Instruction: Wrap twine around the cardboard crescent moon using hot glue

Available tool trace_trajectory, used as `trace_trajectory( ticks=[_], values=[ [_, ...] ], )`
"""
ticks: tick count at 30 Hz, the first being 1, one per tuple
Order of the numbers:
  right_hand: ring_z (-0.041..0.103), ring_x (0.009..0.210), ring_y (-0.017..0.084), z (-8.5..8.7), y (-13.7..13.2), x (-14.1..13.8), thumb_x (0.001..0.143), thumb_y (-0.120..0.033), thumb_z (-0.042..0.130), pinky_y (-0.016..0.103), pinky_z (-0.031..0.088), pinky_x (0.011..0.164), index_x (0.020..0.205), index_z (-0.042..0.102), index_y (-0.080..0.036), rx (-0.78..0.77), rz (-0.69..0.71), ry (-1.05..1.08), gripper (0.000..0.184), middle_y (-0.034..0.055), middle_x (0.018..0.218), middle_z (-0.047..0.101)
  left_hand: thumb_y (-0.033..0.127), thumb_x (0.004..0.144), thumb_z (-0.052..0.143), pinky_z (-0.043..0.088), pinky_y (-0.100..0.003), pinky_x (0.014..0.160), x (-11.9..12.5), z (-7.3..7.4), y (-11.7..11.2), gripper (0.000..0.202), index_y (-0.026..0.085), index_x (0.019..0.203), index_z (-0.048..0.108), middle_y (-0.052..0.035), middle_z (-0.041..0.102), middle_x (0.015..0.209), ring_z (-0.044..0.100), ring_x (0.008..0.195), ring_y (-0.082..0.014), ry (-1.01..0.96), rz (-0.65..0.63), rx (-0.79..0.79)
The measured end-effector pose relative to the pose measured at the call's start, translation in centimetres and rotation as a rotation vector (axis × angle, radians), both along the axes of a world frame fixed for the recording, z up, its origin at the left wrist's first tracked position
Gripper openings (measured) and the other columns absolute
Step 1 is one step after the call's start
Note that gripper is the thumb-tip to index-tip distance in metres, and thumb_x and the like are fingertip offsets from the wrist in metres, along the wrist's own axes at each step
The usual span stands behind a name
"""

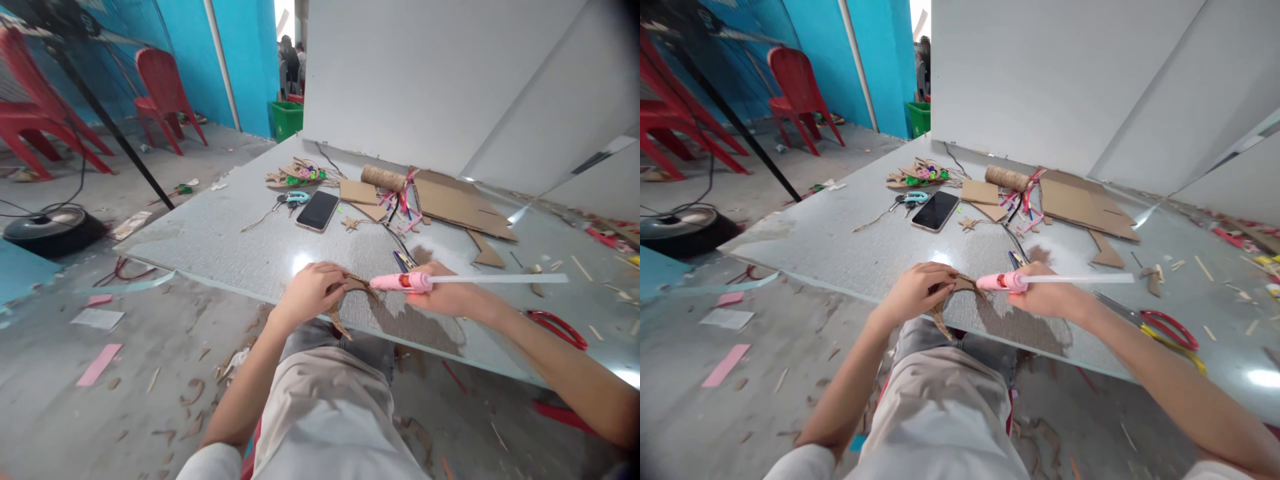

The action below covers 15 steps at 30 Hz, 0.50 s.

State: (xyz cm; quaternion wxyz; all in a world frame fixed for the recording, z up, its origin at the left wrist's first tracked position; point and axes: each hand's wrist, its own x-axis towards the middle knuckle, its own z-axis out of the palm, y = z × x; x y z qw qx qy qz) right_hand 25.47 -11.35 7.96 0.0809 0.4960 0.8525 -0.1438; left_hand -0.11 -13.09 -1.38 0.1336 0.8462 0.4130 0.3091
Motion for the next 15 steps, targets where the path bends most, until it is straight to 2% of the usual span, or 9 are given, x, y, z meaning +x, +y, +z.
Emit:
trace_trajectory(
  ticks=[15],
  values=[
    [0.032,0.053,0.008,-0.54,0.06,0.94,0.072,-0.021,0.050,0.023,0.023,0.049,0.069,0.060,-0.015,-0.032,0.004,0.039,0.013,-0.0036,0.055,0.041,0.020,0.089,0.051,0.050,-0.038,0.092,0.02,0.15,0.03,0.021,0.019,0.098,0.070,-0.0068,0.072,0.106,0.064,0.104,-0.0228,0.002,-0.008,-0.013]
  ],
)
